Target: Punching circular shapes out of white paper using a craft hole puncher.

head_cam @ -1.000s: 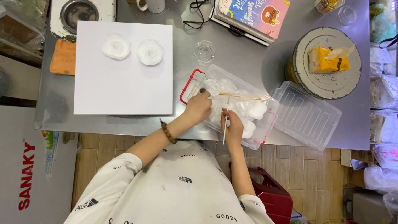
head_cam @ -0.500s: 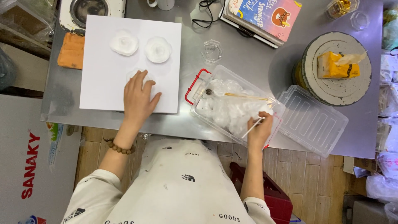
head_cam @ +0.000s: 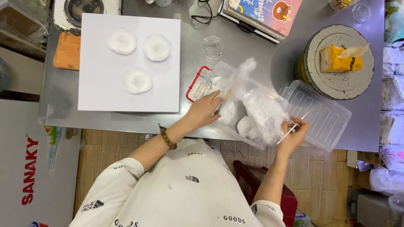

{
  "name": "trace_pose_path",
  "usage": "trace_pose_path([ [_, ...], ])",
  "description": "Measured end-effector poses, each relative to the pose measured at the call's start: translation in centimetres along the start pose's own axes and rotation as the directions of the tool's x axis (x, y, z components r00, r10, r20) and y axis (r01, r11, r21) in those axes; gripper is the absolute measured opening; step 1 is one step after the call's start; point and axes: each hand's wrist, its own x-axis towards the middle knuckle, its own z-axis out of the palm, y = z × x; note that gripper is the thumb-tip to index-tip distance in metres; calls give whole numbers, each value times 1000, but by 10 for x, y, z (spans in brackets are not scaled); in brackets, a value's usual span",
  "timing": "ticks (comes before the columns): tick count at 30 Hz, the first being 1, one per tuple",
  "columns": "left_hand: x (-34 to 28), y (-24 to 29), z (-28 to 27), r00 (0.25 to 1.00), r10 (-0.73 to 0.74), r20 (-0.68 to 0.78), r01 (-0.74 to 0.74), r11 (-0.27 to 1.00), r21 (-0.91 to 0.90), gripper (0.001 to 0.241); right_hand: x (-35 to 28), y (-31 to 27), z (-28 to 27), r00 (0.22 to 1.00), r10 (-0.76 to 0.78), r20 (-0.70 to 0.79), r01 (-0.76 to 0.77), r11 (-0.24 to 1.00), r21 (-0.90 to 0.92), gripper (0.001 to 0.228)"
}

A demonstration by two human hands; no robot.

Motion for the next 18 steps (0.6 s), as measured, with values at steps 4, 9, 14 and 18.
trace_pose_path([
  [4,42,1,24,932,-290,217,280,957,75,85,-3,16,8,995,27,-91,-23,999,48,31],
  [9,44,-11,19,991,-122,-53,128,986,106,64,-2,36,-2,973,6,-232,77,935,347,30],
  [14,27,6,-63,948,-34,-318,62,995,78,59,-1,30,-21,957,-23,-289,120,939,323,29],
  [18,10,11,-96,943,-114,-312,139,988,60,55,5,39,-21,954,-94,-284,183,934,307,32],
])
